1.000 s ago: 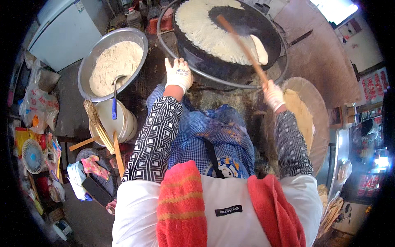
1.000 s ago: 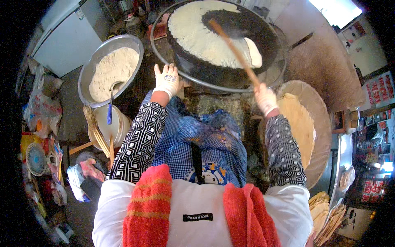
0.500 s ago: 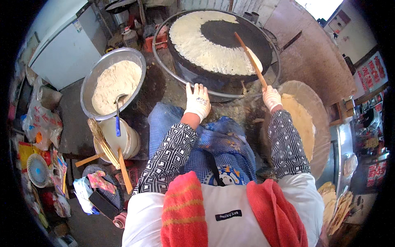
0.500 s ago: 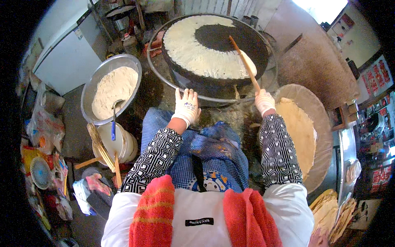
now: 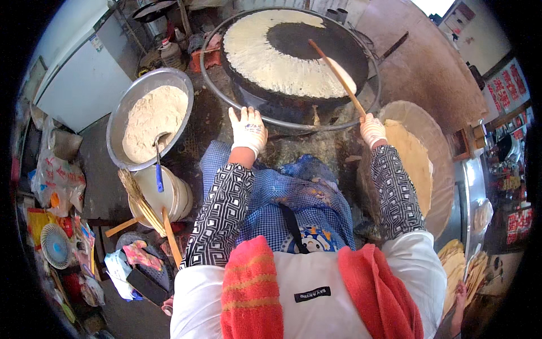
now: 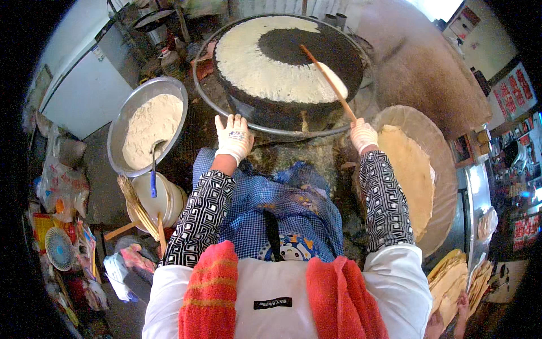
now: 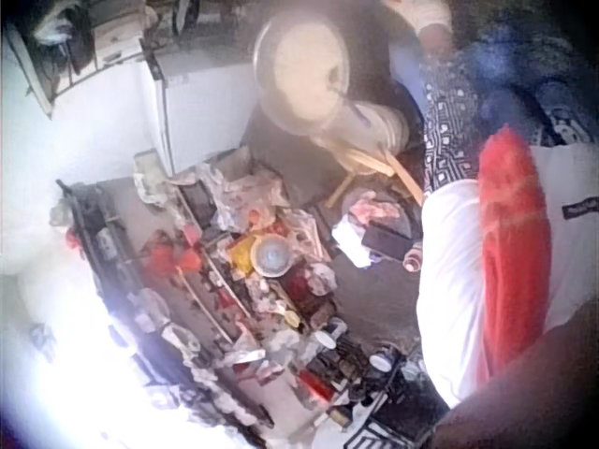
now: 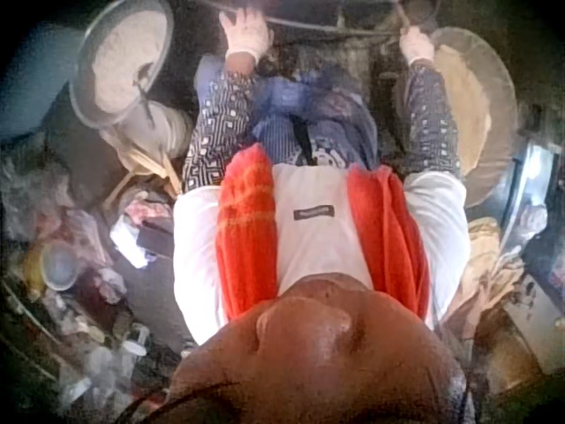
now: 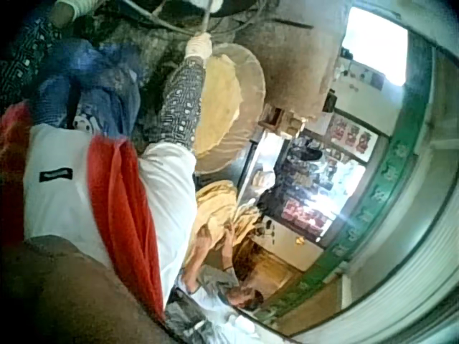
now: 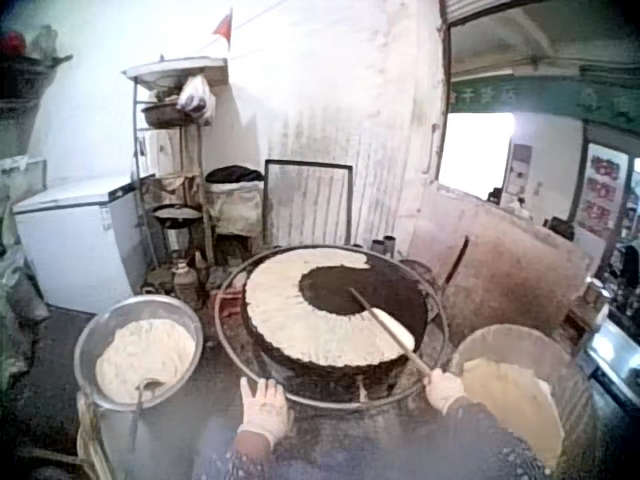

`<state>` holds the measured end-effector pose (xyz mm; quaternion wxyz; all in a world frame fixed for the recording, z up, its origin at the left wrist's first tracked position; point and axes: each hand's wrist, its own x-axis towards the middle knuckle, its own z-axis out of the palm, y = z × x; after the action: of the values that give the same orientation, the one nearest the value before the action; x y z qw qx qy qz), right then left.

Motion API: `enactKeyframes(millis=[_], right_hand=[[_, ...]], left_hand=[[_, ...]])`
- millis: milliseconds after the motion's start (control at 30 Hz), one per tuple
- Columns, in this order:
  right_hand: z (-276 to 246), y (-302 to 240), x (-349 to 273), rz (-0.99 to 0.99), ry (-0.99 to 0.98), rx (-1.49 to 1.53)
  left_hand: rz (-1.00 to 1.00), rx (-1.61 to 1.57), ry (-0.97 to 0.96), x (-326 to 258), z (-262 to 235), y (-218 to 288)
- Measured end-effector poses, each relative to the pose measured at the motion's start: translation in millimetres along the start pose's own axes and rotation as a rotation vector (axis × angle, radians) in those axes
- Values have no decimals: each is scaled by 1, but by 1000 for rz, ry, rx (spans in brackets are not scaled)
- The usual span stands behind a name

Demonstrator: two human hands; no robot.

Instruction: The person prepares flatbread by spreading batter on a heated griddle with a wooden stick, flipping and rotating the bread using a blue scraper, and then removing it from the griddle to place it on a stack.

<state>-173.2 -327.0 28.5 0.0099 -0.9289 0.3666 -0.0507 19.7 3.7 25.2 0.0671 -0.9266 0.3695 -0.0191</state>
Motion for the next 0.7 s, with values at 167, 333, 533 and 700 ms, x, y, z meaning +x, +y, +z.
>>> enactKeyframes(millis=[167, 333, 533, 700], right_hand=[[3, -6, -5, -122, -33, 39], [9, -8, -3, 25, 6, 19], [-1, -7, -13, -69, -65, 19], [-12, -18, -13, -23, -87, 103]], left_hand=[[-62, -39, -2, 6, -1, -14], [-155, 14, -48, 14, -5, -35], [324, -983, -314, -30, -94, 6], [1346, -1225, 420, -130, -216, 65]])
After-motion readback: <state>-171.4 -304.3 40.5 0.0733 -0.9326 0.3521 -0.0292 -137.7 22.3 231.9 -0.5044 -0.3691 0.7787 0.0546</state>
